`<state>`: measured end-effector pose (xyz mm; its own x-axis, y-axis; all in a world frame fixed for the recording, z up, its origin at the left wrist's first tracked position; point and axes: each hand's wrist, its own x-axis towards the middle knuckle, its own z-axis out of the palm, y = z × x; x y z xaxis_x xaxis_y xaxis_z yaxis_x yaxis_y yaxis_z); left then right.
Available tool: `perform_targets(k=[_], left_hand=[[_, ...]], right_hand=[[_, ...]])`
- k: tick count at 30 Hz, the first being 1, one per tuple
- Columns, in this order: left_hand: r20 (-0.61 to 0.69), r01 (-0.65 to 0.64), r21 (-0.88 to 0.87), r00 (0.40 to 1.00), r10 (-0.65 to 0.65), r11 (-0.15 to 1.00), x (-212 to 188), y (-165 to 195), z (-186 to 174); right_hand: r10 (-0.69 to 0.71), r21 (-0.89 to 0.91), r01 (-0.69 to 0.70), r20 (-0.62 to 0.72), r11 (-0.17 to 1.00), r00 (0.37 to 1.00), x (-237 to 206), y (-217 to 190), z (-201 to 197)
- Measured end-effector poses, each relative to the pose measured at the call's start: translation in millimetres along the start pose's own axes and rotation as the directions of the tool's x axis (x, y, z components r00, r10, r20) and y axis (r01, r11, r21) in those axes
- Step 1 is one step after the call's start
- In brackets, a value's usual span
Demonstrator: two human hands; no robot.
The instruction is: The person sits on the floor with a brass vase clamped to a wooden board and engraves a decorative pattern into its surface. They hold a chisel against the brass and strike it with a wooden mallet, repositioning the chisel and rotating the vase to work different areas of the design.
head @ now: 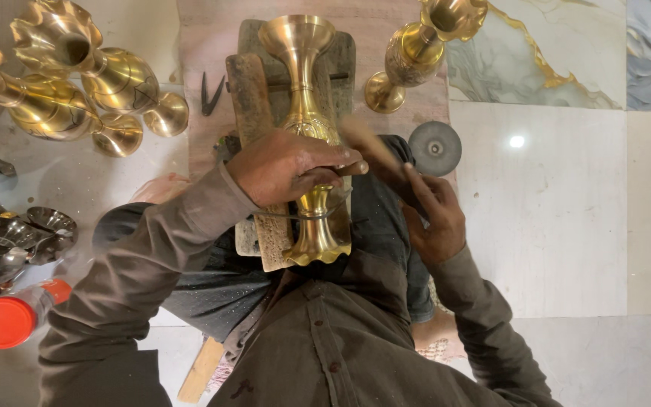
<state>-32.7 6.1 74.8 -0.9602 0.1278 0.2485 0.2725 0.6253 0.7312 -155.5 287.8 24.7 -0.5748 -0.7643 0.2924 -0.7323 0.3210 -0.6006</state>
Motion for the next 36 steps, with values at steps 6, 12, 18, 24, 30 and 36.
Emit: perform_targets(k=[6, 12, 18, 24, 30, 36], left_hand=[[0.025, -0.015, -0.010, 1.000, 0.015, 1.000, 6, -3, 2], [0.127, 0.086, 0.184, 0.986, -0.110, 0.979, 0, -7, 4], [-0.085, -0.029, 0.131, 0.996, 0.040, 0.991, -15, -3, 8], [-0.231, 0.029, 0.101, 0.973, -0.005, 0.994, -23, 1, 20], [-0.277, -0.032, 0.051, 0.960, 0.045, 0.998, -25, 1, 22], [-0.094, 0.025, 0.106, 0.995, -0.015, 0.994, -21, 1, 14]], right_hand=[[-0.080, -0.120, 0.064, -0.135, 0.991, 0.988, 1, 10, -14], [-0.164, -0.006, 0.166, -0.213, 0.986, 0.963, -1, 11, -13], [-0.133, 0.213, 0.187, -0.243, 0.959, 0.961, 0, -6, -25], [-0.136, -0.216, 0.126, -0.030, 0.968, 0.990, 7, -7, -28], [-0.151, -0.115, 0.135, -0.142, 0.984, 0.978, 7, -8, -24], [-0.240, -0.182, 0.203, -0.214, 0.962, 0.947, 1, -9, -26]])
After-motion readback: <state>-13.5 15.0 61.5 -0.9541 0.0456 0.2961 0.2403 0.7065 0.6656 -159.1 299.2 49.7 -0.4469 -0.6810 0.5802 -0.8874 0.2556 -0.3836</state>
